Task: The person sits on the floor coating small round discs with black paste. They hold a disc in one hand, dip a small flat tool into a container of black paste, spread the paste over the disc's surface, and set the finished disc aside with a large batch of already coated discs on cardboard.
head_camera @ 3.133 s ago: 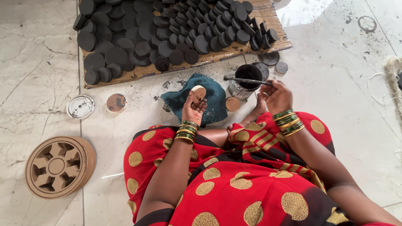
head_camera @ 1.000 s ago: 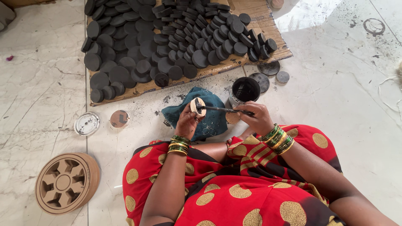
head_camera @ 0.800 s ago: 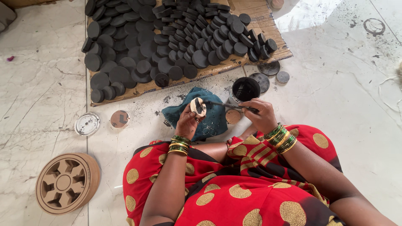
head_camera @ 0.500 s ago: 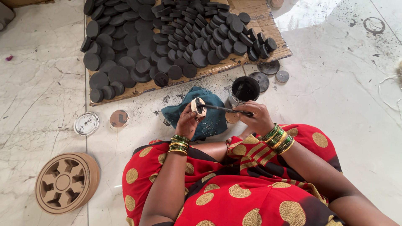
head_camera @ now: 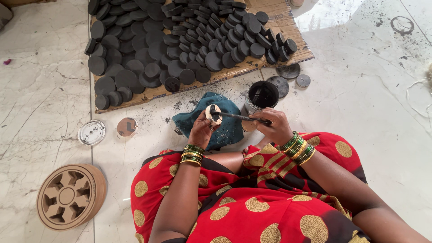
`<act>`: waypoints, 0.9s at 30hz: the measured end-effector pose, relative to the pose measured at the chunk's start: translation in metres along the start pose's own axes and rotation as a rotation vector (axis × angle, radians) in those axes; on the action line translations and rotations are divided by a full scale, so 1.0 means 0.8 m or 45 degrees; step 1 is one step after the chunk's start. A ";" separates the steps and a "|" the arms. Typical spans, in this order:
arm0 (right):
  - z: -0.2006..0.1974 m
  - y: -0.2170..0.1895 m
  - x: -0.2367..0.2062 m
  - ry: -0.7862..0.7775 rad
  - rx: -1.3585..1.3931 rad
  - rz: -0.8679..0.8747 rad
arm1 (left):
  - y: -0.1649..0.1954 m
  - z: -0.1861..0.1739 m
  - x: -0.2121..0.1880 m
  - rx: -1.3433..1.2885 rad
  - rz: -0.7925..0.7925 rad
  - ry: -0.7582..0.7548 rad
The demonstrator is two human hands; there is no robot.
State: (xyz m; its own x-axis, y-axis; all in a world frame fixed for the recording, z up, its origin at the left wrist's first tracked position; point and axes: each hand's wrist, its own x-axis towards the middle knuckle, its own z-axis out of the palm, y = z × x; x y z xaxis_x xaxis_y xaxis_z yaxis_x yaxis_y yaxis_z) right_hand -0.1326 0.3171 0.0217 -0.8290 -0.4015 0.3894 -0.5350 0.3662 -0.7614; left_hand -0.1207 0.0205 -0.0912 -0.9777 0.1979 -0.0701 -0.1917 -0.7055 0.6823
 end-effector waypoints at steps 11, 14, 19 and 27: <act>-0.010 0.000 0.005 0.098 -0.127 0.033 | 0.001 0.003 0.003 0.016 0.009 0.094; -0.004 0.002 0.007 0.099 -0.112 -0.043 | -0.002 0.002 0.004 0.021 0.012 0.073; -0.003 0.005 -0.001 0.037 -0.171 -0.036 | 0.000 0.000 0.002 0.006 0.007 0.086; -0.006 0.006 -0.007 0.101 -0.001 0.120 | 0.000 0.002 0.001 -0.018 -0.004 0.040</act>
State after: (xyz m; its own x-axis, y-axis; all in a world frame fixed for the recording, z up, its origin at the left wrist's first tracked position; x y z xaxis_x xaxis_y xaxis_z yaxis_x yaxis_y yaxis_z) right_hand -0.1317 0.3254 0.0185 -0.8859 -0.2974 0.3560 -0.4541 0.3998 -0.7962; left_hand -0.1217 0.0218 -0.0903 -0.9793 0.1790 -0.0950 -0.1958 -0.7145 0.6717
